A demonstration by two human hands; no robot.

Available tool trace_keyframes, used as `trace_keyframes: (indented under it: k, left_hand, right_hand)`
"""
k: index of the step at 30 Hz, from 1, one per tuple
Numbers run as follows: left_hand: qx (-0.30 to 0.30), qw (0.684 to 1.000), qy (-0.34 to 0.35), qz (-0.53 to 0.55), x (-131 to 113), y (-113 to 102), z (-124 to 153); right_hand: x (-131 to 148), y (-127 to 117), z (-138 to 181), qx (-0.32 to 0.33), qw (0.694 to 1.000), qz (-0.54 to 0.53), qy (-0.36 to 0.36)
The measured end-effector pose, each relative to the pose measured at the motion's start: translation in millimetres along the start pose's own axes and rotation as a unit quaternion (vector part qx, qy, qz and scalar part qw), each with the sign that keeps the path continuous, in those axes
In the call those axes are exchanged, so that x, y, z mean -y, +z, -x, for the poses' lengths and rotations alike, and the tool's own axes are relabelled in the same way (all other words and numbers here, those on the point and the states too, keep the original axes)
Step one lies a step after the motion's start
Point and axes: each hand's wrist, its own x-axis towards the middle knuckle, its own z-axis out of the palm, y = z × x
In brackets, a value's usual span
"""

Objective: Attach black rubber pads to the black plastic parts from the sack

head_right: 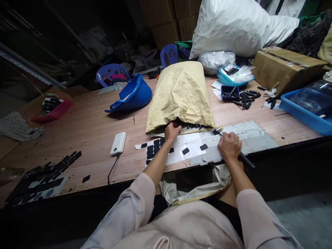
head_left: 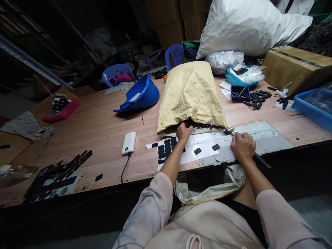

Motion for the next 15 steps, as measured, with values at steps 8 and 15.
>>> trace_keyframes:
  k: [8,15]
  left_hand:
    - [0.187,0.945,0.27,0.01,55.5,11.2,80.0]
    - [0.138,0.953,0.271,0.001,61.6,28.4,92.2]
  right_hand:
    - [2.9,-5.5,-0.5,0.01,1.0,0.0,0.011]
    - [-1.1,-3.0,-2.2,0.005,1.0,-0.017,0.009]
